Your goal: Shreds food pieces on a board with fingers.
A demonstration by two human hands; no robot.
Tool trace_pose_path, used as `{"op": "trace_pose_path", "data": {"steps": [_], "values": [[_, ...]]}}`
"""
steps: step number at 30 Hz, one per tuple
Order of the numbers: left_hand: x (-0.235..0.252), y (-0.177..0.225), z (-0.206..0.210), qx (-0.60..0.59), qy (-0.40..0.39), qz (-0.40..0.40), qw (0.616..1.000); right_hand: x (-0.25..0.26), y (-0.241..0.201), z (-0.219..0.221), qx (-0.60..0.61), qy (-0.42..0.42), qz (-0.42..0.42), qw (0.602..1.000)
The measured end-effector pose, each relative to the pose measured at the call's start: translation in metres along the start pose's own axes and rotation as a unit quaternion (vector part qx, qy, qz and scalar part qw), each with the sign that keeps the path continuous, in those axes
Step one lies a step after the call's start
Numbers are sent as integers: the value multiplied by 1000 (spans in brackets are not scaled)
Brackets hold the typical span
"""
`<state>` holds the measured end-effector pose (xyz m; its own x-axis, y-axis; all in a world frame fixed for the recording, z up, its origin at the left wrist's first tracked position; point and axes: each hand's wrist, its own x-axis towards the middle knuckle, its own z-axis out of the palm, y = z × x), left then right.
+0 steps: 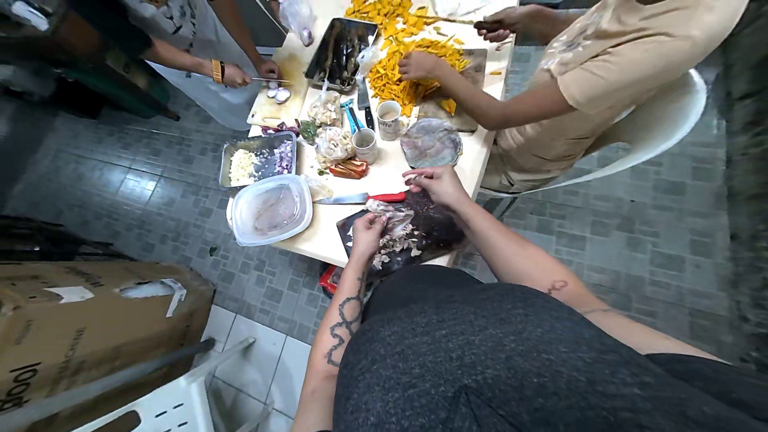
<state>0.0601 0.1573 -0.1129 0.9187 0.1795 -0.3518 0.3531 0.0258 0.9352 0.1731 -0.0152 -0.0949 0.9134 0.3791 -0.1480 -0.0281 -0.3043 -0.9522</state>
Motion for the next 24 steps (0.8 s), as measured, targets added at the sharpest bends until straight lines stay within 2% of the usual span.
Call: {"op": "trace_pose_path", "data": {"steps": [3, 5, 9, 18, 20, 22, 24], "values": [[-2, 0, 4, -20, 5, -6, 1000, -4, -12, -3, -120, -54, -55, 990], [-1, 3, 7, -10, 3, -3, 1000, -17, -20, 10, -188, -100, -109, 971], [-4, 10, 10, 28, -10, -5, 1000, -34, -10, 38, -235, -63, -186, 952], [-12, 10, -1, 65, -23, -14, 998, -33, -4, 50, -279, -56, -284, 916], [-14, 8, -1, 60, -25, -17, 998, -30, -8, 51, -265, -56, -247, 930], [-16, 7, -2, 46, -22, -21, 998, -24, -15, 47, -243, -53, -164, 955], [-19, 8, -4, 40, -15, -23, 999, -13, -14, 40, -249, -43, -123, 960]]}}
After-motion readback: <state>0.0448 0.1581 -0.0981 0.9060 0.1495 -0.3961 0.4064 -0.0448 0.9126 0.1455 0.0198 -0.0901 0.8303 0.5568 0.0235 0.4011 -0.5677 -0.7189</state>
